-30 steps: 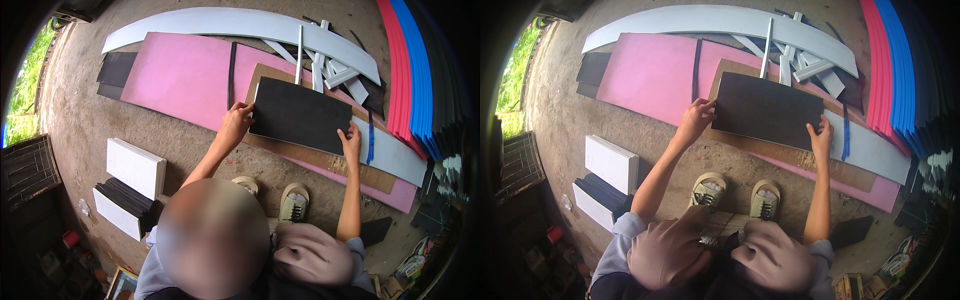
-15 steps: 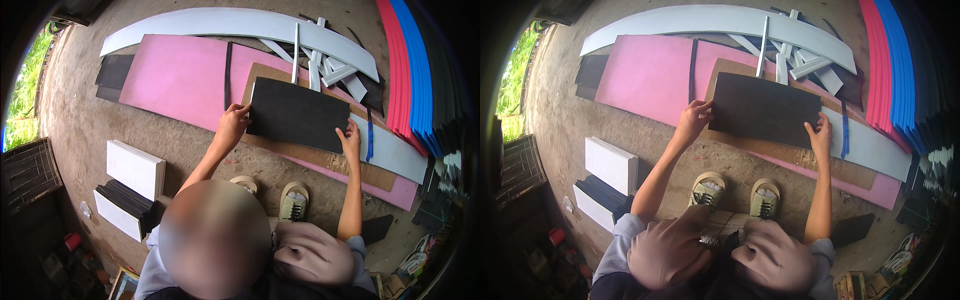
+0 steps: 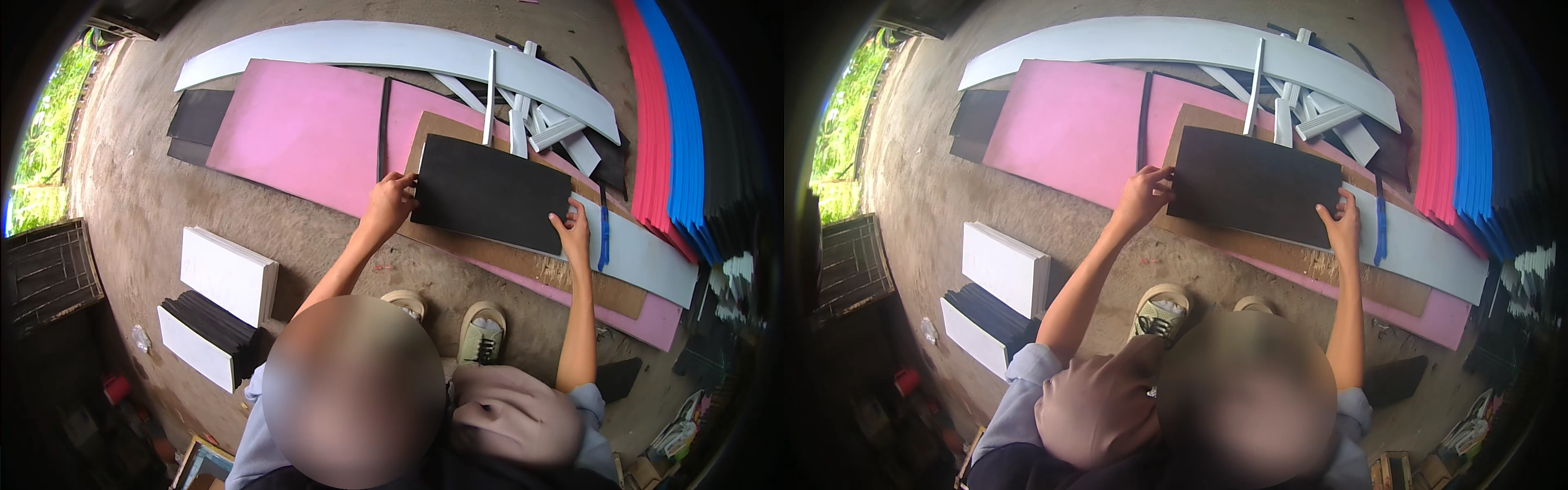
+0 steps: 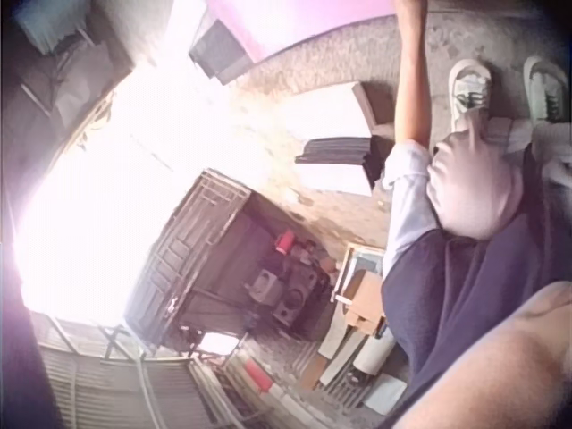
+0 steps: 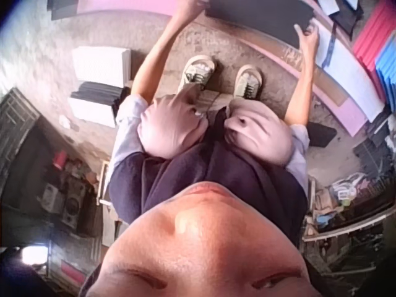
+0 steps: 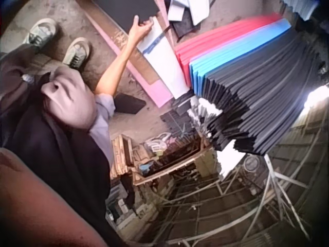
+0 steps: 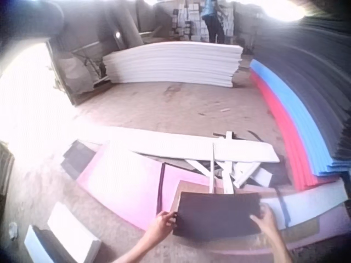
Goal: The person retrieves a white foam sheet, then sits on the floor and uses a utility knife to cut black foam sheets into smaller rectangular pieces. The cut pieces are stacked on the floor.
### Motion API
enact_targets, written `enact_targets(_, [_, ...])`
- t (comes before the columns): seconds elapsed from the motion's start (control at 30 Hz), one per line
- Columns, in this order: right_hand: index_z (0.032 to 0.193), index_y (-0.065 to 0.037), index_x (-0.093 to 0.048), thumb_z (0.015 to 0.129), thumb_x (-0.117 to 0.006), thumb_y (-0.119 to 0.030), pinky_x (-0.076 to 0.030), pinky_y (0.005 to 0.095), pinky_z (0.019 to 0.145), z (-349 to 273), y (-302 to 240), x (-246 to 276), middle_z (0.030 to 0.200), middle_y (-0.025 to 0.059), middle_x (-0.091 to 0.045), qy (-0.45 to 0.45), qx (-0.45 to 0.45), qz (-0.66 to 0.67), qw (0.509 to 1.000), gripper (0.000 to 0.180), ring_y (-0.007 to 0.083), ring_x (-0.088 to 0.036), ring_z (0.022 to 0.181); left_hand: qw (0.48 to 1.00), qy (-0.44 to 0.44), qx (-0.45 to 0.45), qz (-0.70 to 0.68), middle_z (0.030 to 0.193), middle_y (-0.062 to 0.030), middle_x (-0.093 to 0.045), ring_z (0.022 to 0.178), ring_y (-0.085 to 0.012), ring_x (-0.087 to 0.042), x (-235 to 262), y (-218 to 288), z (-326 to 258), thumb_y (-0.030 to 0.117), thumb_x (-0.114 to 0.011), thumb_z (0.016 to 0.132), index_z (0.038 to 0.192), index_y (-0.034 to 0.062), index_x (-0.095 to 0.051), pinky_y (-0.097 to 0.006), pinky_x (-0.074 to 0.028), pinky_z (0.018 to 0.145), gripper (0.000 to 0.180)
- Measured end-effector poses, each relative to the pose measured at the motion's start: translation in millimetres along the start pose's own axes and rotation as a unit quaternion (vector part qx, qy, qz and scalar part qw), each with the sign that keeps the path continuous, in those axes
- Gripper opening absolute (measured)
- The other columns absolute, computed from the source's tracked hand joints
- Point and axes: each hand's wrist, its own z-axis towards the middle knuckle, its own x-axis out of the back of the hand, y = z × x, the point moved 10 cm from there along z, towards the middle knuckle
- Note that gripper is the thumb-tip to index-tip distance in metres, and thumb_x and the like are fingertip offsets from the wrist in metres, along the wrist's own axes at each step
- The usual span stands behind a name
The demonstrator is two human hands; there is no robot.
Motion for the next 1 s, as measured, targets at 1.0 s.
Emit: enact_targets(1.0, [0.112,-0.008,-0.048,0.066,-0.074,-0.014,-0.047,0.0286,0.064,2,3,-5,0.082,0.0076,-0.053,-0.035,0.001,0.134,0.99,0.053,0.0147,-0.053,0.07,0.994,-0.07,0.059,-0.06,0.094,-0.0133,-0.064,0.084,-0.0174,-0.064,-11,-28,19,0.012,-0.074,0.067,0.11,-0.0021,-0.055,-0.029,-0.051,0.073,0.05])
